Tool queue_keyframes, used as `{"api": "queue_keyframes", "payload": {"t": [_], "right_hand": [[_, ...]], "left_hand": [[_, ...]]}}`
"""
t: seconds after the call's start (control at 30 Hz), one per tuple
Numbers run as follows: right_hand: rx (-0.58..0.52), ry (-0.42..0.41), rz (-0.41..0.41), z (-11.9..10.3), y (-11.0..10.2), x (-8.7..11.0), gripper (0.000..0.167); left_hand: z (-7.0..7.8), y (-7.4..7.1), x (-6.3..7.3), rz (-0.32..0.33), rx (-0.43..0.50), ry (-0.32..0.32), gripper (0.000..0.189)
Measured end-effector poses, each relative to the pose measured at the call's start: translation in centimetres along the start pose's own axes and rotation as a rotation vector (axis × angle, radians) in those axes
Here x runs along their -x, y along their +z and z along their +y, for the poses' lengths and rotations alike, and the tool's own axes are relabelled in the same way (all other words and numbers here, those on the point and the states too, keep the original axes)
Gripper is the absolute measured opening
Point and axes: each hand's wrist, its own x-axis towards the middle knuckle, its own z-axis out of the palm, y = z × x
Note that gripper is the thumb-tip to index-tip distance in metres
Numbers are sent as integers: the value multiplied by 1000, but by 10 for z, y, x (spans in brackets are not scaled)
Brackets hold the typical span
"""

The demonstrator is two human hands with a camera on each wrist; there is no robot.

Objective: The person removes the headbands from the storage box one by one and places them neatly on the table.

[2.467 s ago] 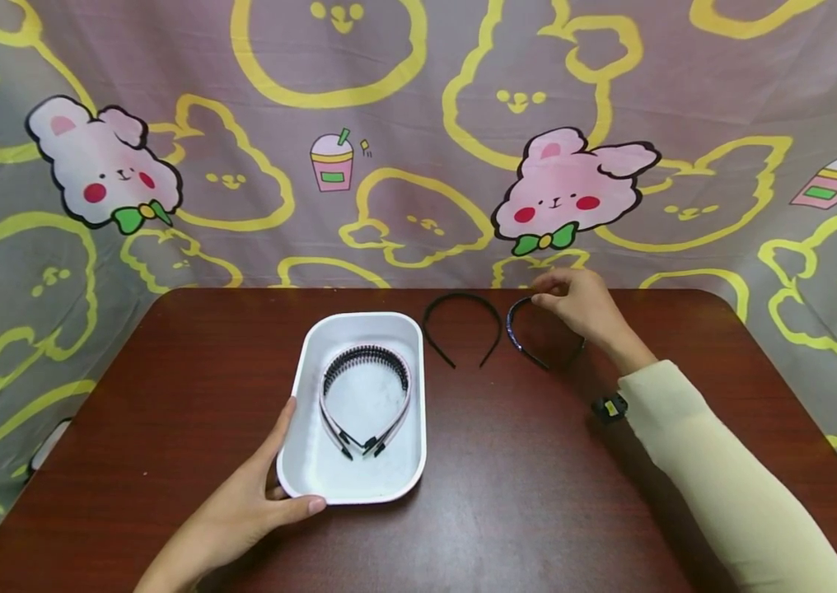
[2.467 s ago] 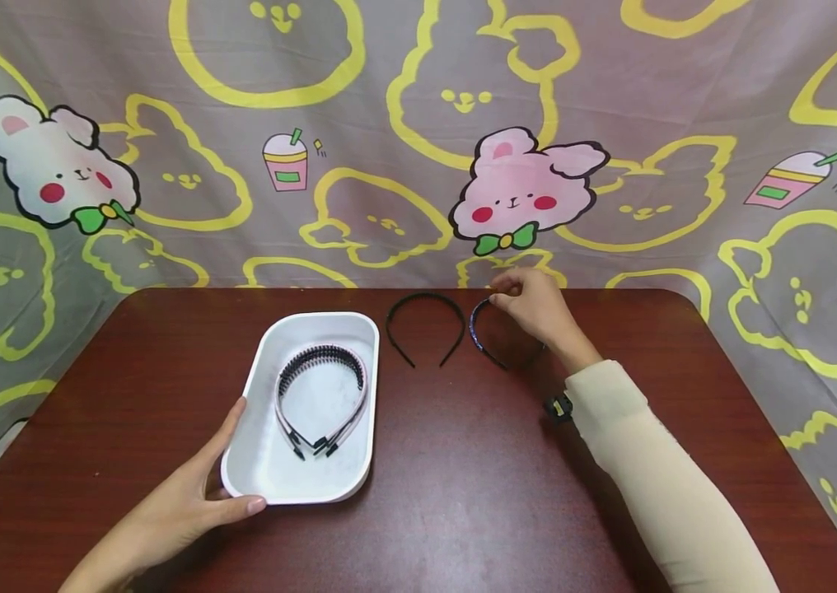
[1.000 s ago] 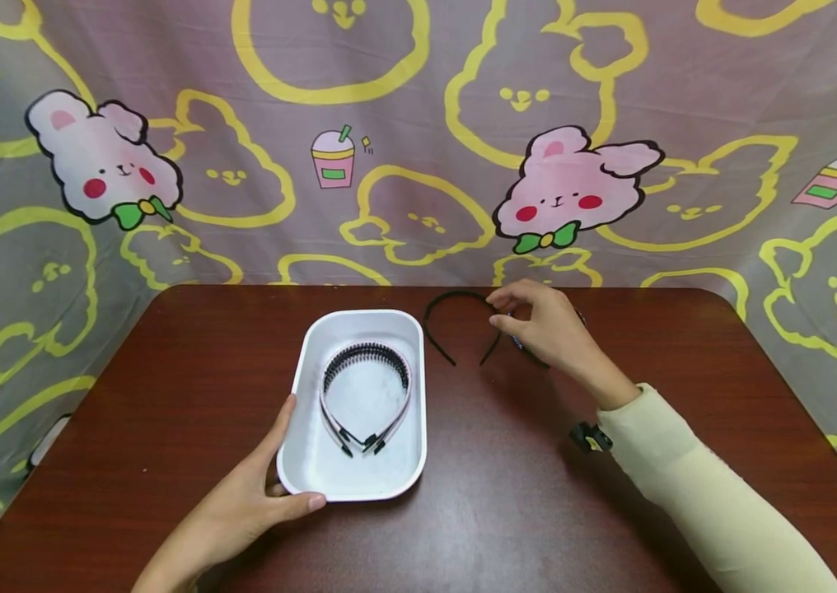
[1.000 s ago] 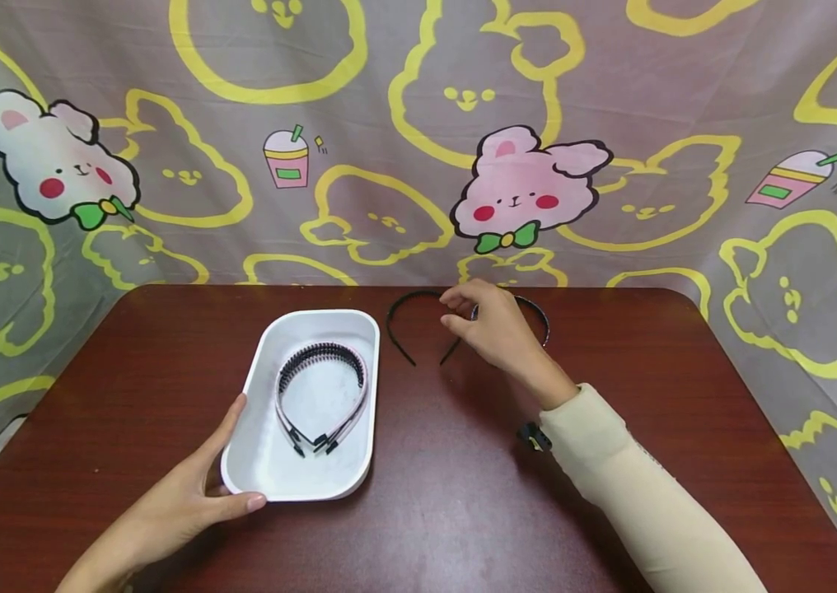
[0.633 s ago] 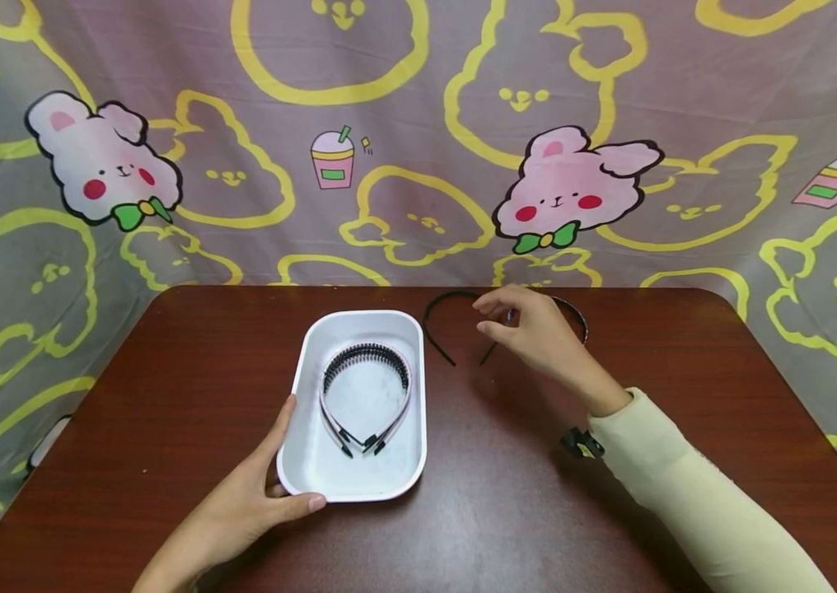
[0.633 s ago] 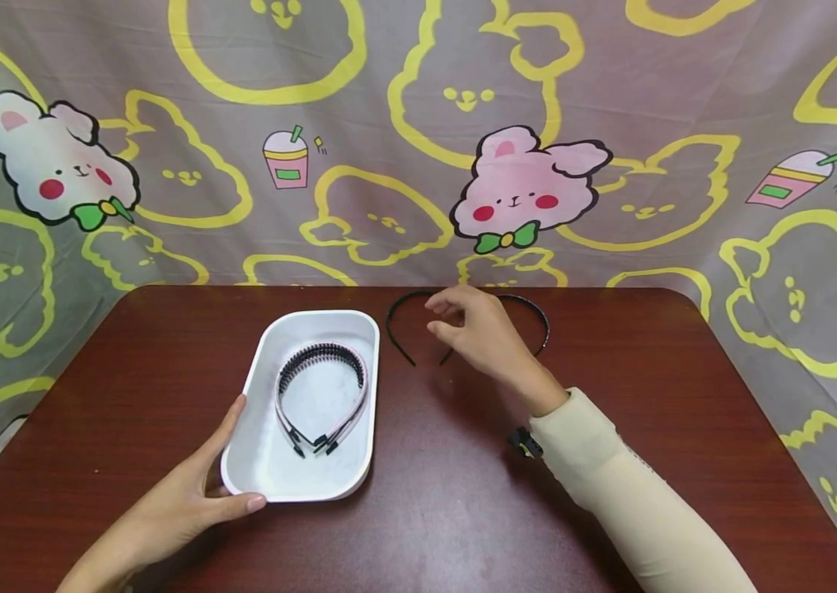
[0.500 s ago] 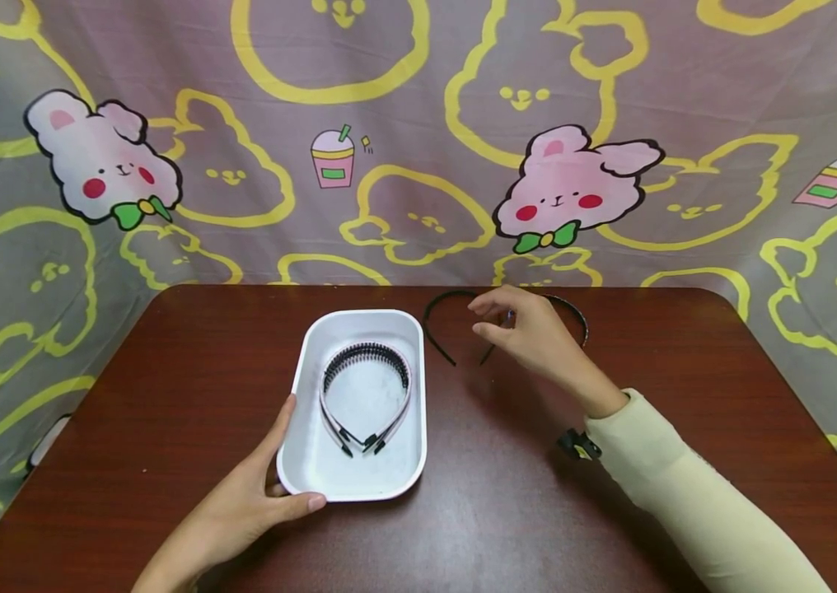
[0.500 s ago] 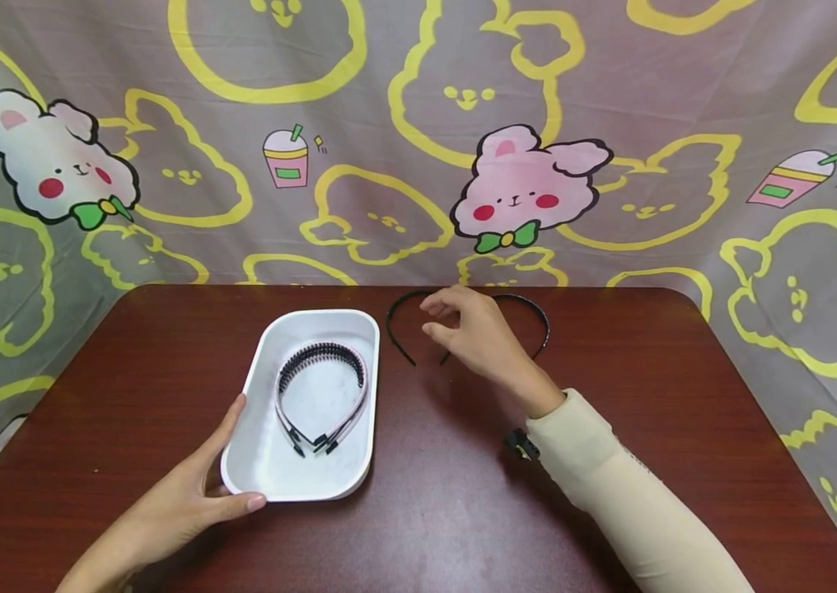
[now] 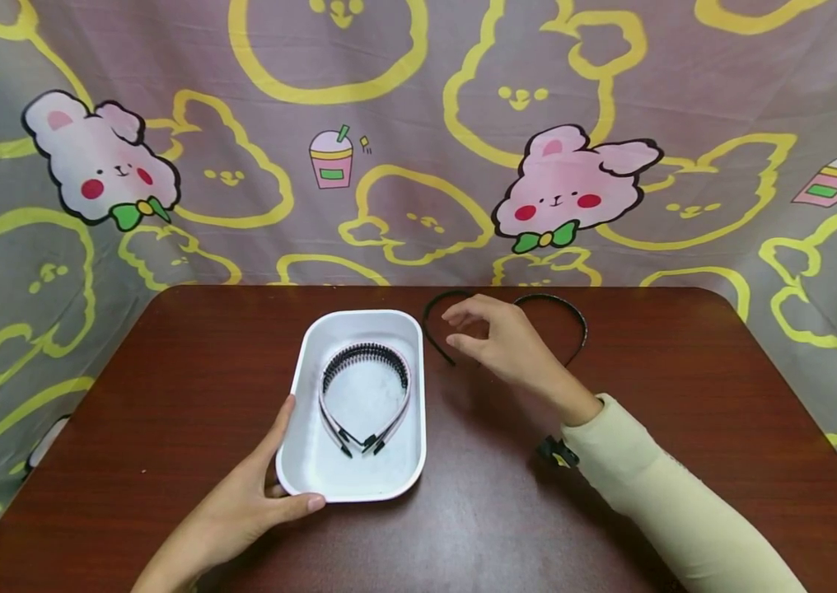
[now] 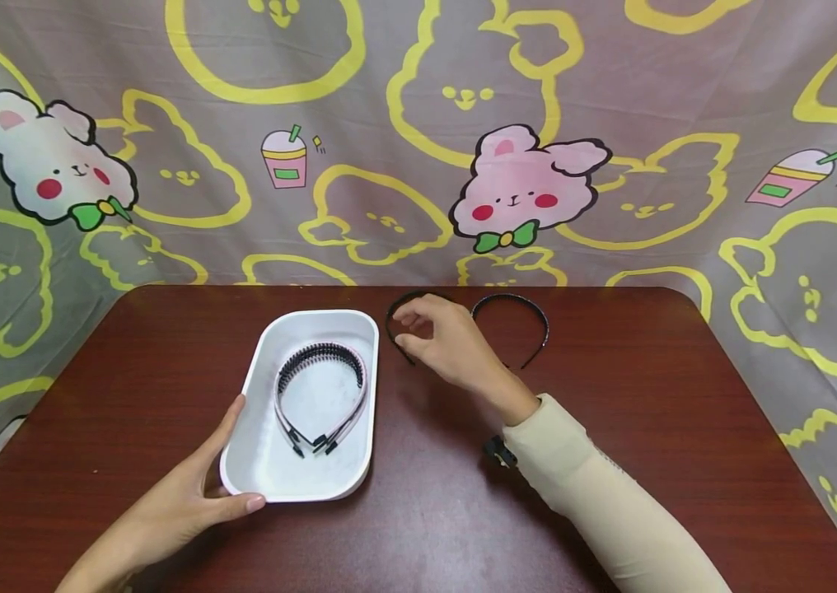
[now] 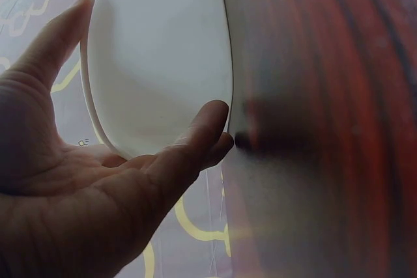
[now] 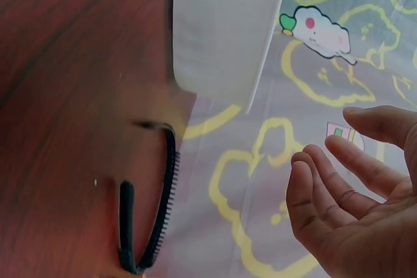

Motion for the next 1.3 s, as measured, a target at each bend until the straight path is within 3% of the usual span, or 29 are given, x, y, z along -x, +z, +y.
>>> {"api": "queue_keyframes", "payload": {"t": [0.5, 0.83, 1.1, 1.3], "right_hand": [[-71, -46, -25, -8, 29, -4, 25], [-128, -35, -36, -13, 43, -8, 27], [-124, -50, -24, -12, 55, -14, 27], [-112, -39, -28, -13, 62, -20, 28]], "left_hand": [[1, 0, 0, -2, 13, -3, 125], [0, 0, 0, 1, 8, -16, 126], [-1, 1, 1, -1, 31, 1, 125], [0, 0, 0, 12, -5, 4, 125]]}}
